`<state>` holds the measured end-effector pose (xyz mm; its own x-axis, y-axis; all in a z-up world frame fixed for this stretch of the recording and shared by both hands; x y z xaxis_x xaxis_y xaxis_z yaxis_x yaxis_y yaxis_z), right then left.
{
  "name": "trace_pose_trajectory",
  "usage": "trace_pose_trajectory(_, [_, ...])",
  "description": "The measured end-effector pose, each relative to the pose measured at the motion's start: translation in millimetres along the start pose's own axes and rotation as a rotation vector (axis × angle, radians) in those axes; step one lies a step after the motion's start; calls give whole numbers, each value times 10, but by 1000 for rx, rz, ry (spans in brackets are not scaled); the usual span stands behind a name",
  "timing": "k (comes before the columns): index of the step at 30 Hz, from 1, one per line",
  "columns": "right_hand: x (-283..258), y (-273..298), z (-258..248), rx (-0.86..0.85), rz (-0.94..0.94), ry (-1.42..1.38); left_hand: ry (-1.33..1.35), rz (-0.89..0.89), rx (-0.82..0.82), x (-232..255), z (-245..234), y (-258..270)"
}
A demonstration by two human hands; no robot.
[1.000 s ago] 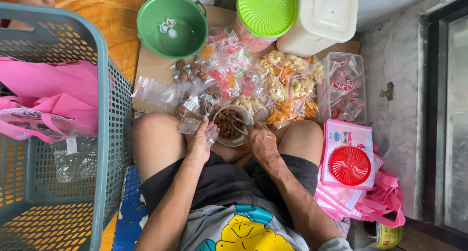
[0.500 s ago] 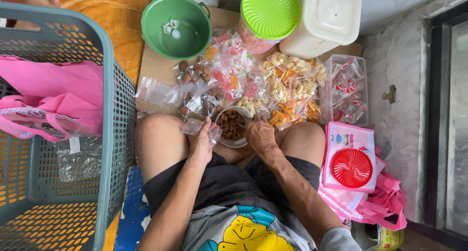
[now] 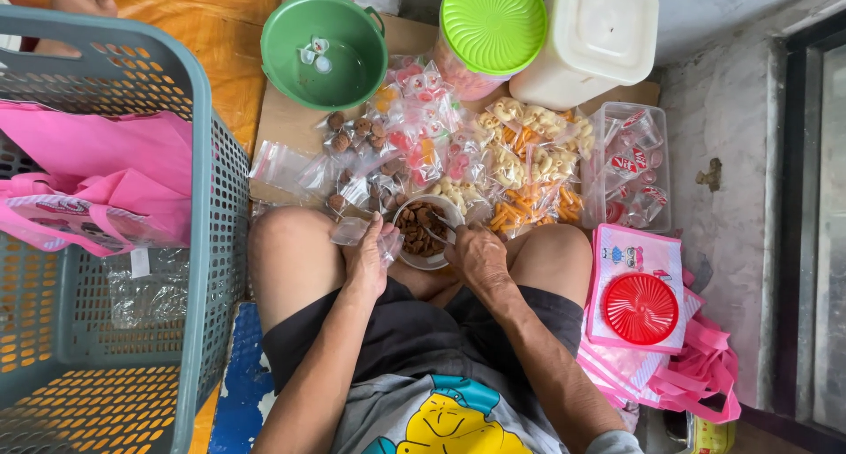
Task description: The person places small snacks into plastic bags using tongs and by hand, then seals the bags.
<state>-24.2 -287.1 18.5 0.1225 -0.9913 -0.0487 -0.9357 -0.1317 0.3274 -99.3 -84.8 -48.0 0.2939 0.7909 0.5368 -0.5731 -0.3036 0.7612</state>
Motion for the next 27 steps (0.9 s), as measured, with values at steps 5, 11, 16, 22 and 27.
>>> trace_pose_trajectory(5, [-76,134,154,116,-27,76,-8,-9,-20,-42,0,-20])
trace_pose_trajectory(11, [-9,85,364,170,-69,90,19,-14,-26,-17,23,-26])
trace_pose_trajectory(16, [26,194,214,190,-46,44,44,-25,-59,-82,11,-105])
trace_pose_trajectory(22, [98,326,153,227,-32,71,43,-15,-61,-87,6,-84])
trace_pose_trajectory(27, [54,291,213,274,-110,38,38,-25,-76,-74,18,-57])
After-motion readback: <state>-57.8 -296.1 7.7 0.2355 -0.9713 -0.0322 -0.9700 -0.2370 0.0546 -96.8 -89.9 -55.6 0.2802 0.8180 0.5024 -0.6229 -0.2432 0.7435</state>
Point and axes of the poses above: each hand's wrist, its own y-axis away from the middle knuckle, its own z-axis out of the palm, x = y × z, the point moved 9 cm from there along -y, towards the middle knuckle, and after that the axes turned 8 degrees about z, right-handed, at the moved point
